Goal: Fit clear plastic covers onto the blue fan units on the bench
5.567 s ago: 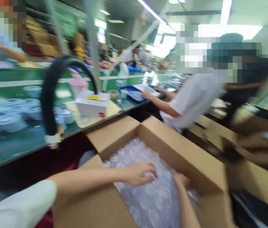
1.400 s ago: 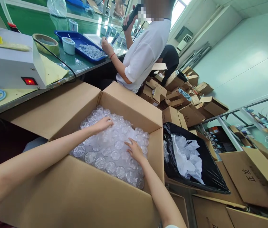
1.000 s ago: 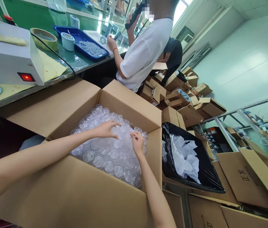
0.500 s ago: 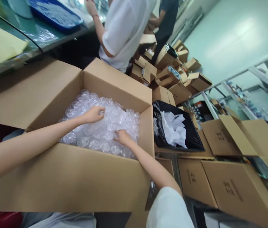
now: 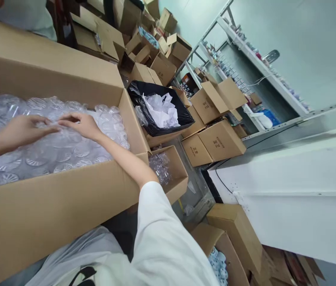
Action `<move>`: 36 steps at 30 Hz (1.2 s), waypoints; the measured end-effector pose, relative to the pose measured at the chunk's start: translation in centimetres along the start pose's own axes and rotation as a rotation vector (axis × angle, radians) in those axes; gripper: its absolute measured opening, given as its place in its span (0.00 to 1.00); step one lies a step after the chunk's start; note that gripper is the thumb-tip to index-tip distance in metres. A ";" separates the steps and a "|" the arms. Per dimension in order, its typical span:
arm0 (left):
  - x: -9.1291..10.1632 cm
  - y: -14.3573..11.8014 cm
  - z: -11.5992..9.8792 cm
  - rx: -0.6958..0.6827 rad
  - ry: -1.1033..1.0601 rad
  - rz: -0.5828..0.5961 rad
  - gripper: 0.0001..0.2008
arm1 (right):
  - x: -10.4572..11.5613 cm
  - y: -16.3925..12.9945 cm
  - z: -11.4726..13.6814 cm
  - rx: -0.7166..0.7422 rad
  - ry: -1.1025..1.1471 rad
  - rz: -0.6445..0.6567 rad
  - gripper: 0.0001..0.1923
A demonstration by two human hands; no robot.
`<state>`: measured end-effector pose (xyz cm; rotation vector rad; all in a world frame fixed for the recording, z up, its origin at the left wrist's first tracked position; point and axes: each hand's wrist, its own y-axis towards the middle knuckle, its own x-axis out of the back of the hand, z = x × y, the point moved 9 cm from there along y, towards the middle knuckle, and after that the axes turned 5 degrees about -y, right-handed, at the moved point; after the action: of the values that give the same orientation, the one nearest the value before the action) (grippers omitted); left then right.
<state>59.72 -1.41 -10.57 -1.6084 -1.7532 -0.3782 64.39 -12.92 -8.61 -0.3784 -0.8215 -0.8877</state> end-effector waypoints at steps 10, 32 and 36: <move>2.4 0.1 2.0 0.025 -0.273 -0.149 0.06 | -5.8 -8.5 -6.6 -0.032 -0.236 0.648 0.13; -3.5 -2.2 -0.6 -0.303 -0.432 0.264 0.23 | -3.0 -4.8 -6.3 -0.178 0.340 0.326 0.13; -2.1 -1.3 0.0 -0.253 -0.440 0.139 0.12 | -2.1 0.0 -6.6 -0.219 0.160 0.246 0.15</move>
<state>58.40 -3.24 -11.65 -2.1068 -1.9544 -0.1928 66.75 -15.76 -14.44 -0.5798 -0.5184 -0.7680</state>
